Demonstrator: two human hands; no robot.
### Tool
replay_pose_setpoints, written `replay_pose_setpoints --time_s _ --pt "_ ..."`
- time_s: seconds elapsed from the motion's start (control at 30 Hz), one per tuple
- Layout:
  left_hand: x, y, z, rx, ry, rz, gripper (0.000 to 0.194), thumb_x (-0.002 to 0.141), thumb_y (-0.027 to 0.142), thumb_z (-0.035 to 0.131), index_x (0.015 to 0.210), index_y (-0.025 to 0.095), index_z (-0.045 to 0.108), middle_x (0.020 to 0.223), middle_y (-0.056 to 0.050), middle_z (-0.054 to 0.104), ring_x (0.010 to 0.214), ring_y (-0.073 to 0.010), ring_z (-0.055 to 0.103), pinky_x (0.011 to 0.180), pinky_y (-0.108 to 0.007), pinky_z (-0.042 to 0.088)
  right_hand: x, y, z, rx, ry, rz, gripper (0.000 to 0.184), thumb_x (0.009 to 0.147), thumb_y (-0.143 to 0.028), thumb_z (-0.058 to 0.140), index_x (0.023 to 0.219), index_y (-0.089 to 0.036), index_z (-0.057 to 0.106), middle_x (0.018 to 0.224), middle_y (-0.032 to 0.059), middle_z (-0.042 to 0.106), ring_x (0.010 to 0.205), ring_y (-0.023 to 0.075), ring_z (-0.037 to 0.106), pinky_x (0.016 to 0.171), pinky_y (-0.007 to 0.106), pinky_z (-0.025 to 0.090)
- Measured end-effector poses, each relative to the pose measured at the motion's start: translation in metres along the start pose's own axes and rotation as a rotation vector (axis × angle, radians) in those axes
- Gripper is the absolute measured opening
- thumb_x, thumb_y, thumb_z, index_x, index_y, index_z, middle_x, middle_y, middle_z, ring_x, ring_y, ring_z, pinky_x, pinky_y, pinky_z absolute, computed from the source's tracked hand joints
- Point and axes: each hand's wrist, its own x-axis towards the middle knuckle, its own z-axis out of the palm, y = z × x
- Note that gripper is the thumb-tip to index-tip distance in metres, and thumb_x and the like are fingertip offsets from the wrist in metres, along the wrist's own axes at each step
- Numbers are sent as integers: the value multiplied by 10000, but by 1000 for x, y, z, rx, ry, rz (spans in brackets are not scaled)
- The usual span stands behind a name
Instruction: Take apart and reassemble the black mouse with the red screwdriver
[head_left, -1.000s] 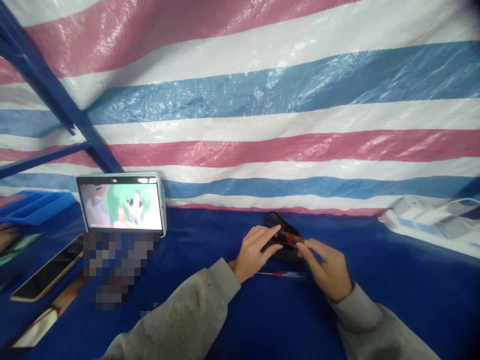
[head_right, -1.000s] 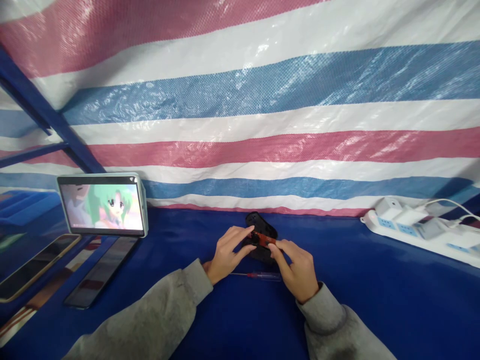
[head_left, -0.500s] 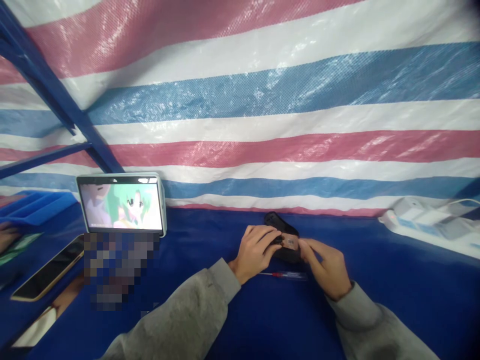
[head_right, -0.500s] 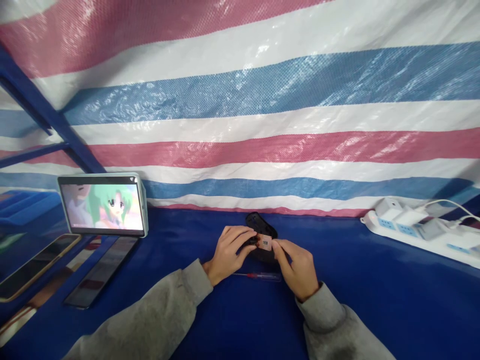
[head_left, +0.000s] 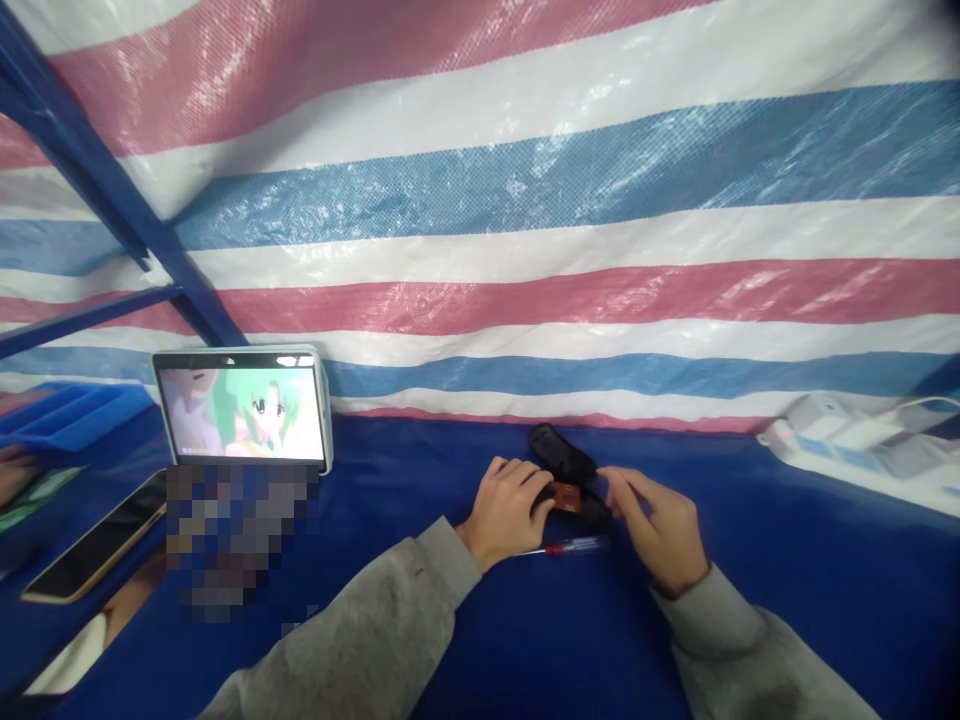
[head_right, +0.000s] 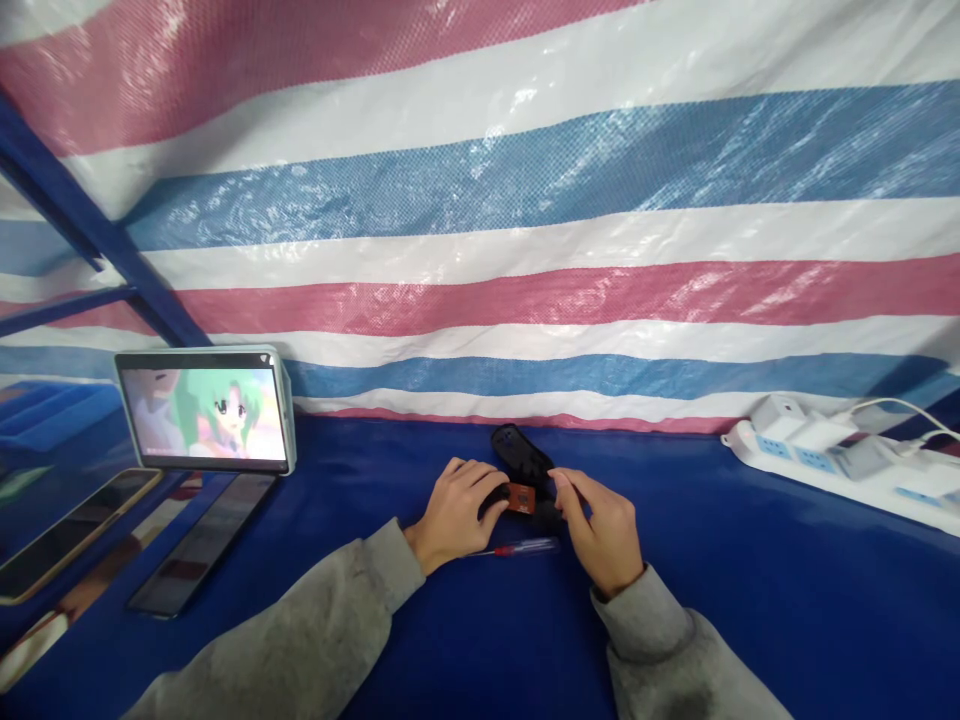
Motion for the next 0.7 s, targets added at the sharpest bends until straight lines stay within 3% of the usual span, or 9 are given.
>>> replay_pose_setpoints --time_s 0.33,0.47,0.7 --pt "1 -1 -1 -43 -1 -39 184 874 208 598 1048 170 645 1009 -82 716 896 -237 651 789 -403 441 0 4 2 -22 15 -18 320 958 -412 474 867 -219 712 627 -2 692 523 144 639 605 257 526" --pt "0 -2 0 -46 -3 -50 193 854 194 614 1043 174 648 991 -78 720 896 -243 656 787 -407 443 -1 10 4 -46 38 -39 264 949 -389 503 905 -224 704 812 36 743 665 169 688 675 283 542" --pt "0 -2 1 -40 -23 -81 152 842 206 651 992 184 654 999 -64 712 904 -242 648 797 -399 438 -3 27 14 -116 44 -44 247 933 -377 509 1001 -230 695 1058 85 676 985 226 663 910 390 527"
